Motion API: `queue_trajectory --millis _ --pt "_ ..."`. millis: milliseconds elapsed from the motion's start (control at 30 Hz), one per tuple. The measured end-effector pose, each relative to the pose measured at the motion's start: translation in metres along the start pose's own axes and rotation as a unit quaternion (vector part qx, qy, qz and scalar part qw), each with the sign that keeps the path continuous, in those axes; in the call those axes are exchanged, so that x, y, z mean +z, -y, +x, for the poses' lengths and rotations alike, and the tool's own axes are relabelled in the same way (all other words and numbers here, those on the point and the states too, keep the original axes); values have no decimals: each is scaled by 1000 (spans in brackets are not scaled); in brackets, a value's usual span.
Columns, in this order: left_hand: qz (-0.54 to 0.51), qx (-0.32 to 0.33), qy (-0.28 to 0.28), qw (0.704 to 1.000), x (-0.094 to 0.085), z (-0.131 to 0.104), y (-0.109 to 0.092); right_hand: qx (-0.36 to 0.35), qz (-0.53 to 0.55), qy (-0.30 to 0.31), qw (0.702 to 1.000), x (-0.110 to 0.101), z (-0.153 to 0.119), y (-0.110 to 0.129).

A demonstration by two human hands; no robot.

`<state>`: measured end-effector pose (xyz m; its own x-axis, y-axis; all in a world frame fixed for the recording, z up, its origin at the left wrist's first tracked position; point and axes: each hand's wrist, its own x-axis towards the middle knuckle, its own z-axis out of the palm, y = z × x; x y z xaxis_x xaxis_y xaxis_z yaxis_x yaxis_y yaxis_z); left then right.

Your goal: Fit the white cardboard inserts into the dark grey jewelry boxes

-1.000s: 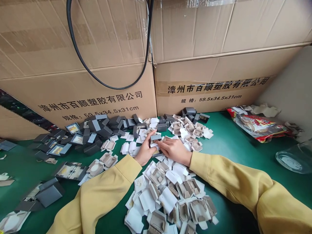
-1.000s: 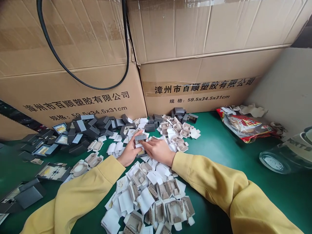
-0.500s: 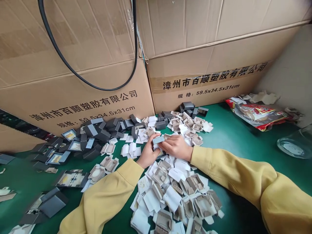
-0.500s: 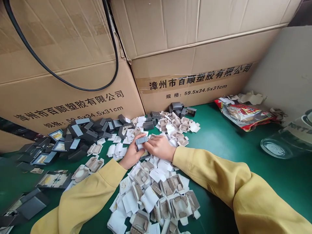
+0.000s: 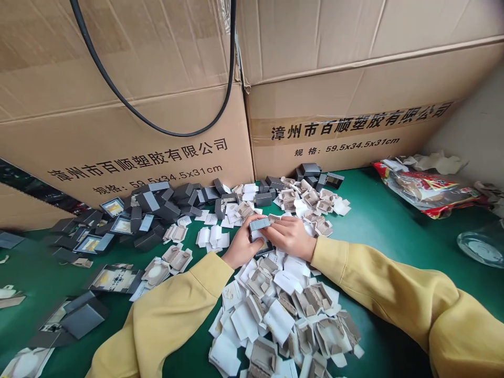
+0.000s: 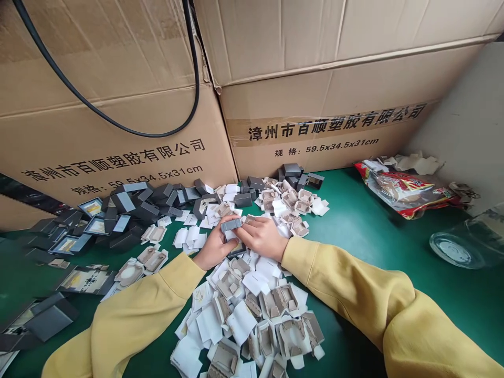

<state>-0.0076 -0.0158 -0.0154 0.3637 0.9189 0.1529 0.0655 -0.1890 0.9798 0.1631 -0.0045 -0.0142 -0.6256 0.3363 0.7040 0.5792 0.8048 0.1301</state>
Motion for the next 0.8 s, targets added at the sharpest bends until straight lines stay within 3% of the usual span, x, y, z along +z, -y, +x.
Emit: queue_trajectory --millis 200,433,633,800 --pt "-21 -16 -52 998 -2 2 8 16 -1 14 1000 2 1 -3" --pt "-94 -56 -84 990 -6 3 15 -89 39 23 995 -4 1 1" --pt "-53 -33 -86 994 -6 2 17 -12 68 115 991 -4 7 3" --pt "-81 -31 -90 992 -6 4 18 28 96 145 984 -5 7 2"
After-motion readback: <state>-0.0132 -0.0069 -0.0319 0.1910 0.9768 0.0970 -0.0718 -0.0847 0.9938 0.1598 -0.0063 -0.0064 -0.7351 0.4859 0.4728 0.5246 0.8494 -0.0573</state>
